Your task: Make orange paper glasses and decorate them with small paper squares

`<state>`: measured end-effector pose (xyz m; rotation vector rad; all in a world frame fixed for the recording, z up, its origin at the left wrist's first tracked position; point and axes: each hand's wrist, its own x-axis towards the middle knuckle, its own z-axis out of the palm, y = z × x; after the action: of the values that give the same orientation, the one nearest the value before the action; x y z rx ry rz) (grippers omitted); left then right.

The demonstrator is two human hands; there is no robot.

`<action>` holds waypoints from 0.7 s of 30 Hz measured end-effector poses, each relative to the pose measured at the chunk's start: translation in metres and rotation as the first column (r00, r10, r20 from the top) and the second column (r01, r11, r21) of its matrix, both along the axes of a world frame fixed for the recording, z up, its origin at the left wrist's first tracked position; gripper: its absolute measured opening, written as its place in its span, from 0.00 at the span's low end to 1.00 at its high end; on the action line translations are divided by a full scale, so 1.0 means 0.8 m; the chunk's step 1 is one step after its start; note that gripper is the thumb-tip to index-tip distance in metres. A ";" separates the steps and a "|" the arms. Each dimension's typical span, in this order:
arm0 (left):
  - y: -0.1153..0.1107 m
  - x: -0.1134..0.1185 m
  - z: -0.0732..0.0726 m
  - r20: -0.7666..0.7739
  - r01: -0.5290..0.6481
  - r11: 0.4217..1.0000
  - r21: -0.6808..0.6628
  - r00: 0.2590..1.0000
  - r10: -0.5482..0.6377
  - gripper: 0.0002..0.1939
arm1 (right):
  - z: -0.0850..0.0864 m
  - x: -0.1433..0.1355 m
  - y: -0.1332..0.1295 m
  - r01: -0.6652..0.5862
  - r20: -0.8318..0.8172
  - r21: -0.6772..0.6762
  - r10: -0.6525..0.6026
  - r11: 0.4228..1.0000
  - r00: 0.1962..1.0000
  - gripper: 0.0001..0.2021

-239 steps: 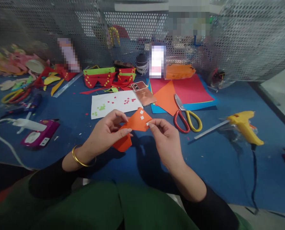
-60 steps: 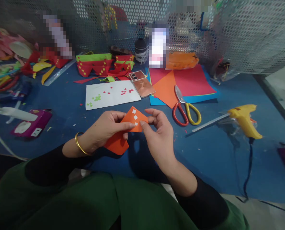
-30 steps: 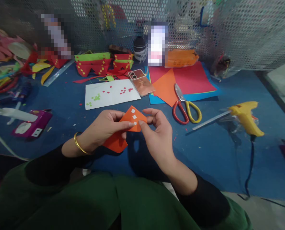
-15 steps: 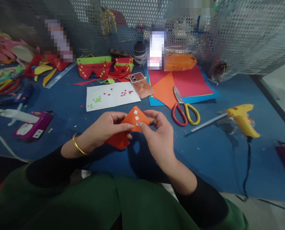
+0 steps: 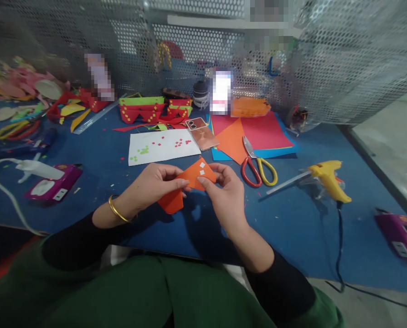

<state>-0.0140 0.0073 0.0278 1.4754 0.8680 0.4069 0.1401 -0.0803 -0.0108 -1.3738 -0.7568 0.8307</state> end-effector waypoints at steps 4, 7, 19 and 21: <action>0.000 0.001 0.000 -0.018 -0.005 1.000 0.000 1.000 0.005 0.06 | -0.001 -0.001 0.002 0.024 -0.005 0.008 -0.024 1.000 1.000 0.20; 0.001 0.000 -0.003 -0.008 0.003 1.000 0.009 1.000 -0.003 0.05 | -0.003 -0.001 0.003 0.034 0.007 0.015 -0.034 0.999 0.999 0.21; 0.017 -0.008 -0.014 0.036 -0.002 0.978 0.210 0.999 -0.006 0.05 | -0.005 -0.002 0.007 0.055 0.041 0.053 -0.057 0.997 0.998 0.24; 0.019 -0.011 -0.014 0.038 -0.017 0.964 0.265 0.999 0.007 0.06 | -0.001 0.000 0.010 0.059 0.015 0.066 -0.060 0.996 0.998 0.25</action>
<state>-0.0231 0.0228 0.0170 1.7038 0.8162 0.5753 0.1402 -0.0727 -0.0114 -1.3402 -0.7465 0.7424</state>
